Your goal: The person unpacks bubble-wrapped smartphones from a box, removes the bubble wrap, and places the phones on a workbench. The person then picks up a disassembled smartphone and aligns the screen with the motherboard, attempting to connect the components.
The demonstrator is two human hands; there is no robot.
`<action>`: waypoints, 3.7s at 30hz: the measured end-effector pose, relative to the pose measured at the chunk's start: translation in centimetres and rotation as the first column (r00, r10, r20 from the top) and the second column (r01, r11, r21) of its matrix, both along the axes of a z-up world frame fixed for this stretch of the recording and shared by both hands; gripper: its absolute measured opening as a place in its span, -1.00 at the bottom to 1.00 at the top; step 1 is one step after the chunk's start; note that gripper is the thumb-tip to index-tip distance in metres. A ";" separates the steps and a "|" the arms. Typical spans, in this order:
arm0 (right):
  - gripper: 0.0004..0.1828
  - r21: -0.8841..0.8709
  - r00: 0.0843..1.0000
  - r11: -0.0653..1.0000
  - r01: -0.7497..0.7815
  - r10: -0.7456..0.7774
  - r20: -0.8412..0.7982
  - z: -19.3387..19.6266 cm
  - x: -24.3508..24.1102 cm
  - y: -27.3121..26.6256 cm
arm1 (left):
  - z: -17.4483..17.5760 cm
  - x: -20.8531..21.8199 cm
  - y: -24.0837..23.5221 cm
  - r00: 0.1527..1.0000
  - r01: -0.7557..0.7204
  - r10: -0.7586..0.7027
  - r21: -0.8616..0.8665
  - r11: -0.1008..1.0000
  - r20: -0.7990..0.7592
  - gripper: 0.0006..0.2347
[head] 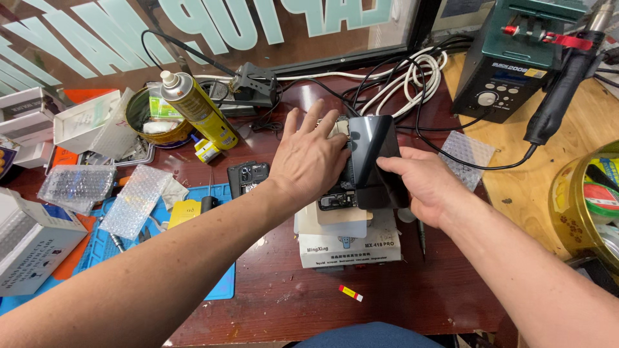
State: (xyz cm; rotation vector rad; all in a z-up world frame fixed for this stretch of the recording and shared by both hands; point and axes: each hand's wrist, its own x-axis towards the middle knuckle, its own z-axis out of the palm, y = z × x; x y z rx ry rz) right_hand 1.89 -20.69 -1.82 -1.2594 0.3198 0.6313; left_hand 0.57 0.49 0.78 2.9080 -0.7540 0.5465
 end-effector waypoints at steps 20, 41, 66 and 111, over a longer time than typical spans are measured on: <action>-0.79 0.000 1.000 1.000 -0.004 0.004 0.022 -0.1 -0.1 -0.5 | -1.0 -0.5 -0.3 0.999 -0.048 0.045 -0.128 0.991 -0.022 -0.76; -0.79 0.031 1.000 0.999 -0.021 0.021 -0.001 0.2 -0.3 -0.6 | -1.8 -0.2 0.1 1.000 -0.020 0.022 -0.217 0.976 0.004 -0.79; -0.82 0.030 0.997 0.999 0.023 -0.025 0.068 -0.4 -0.3 -0.3 | -1.7 -2.1 -0.6 0.988 -0.153 0.143 -0.352 0.924 -0.053 -0.65; -0.78 0.051 0.995 0.999 -0.007 0.002 0.099 0.2 0.6 -2.4 | 0.4 -9.7 -1.8 0.929 -0.327 0.175 -0.508 0.797 -0.325 -0.67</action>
